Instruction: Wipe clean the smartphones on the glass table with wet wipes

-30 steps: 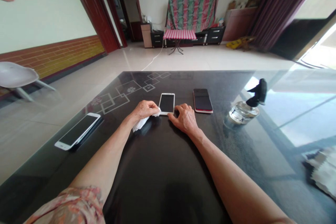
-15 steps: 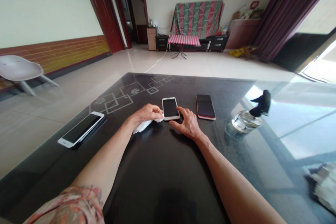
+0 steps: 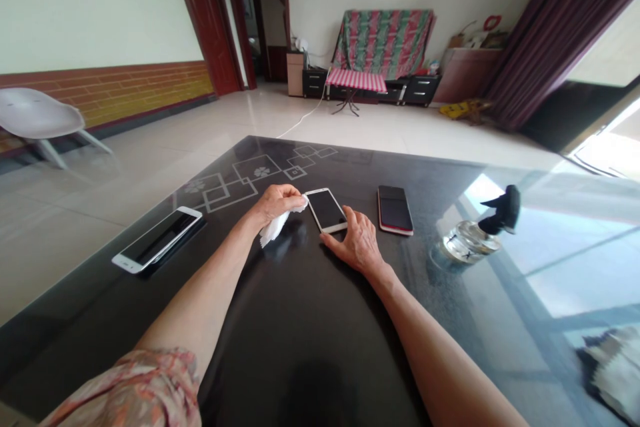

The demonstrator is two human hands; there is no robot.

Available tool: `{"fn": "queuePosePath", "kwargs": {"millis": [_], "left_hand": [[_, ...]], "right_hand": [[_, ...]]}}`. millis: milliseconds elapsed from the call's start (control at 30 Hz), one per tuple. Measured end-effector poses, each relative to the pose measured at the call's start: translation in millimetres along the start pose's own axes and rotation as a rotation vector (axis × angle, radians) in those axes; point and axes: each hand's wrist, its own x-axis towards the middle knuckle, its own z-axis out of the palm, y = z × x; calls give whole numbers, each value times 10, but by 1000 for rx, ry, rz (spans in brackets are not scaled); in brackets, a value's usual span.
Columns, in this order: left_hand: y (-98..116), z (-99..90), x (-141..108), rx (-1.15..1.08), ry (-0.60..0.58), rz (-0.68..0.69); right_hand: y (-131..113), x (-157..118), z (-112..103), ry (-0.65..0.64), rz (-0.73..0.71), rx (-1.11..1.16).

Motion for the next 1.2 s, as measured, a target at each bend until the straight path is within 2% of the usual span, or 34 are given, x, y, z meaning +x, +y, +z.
{"fn": "queuePosePath", "kwargs": {"millis": [67, 167, 500, 600, 767, 833, 933, 1033, 1200], "left_hand": [[-66, 10, 41, 83, 104, 35], [-148, 31, 68, 200, 174, 74], [-278, -23, 103, 168, 238, 104], [-323, -65, 124, 142, 260, 95], [-376, -92, 136, 100, 281, 63], [-384, -95, 135, 88, 287, 58], [-390, -97, 133, 74, 295, 51], [-395, -99, 130, 62, 288, 43], [-402, -103, 131, 57, 268, 42]], "right_hand": [[-52, -9, -3, -13, 26, -12], [-124, -6, 9, -28, 64, -51], [-221, 110, 63, -56, 148, -99], [-110, 139, -17, -123, 87, -70], [248, 212, -214, -355, -186, 67], [345, 248, -261, -418, -252, 85], [361, 283, -278, -476, -232, 43], [276, 295, -264, -543, -183, 8], [237, 386, -225, -562, -235, -23]]}}
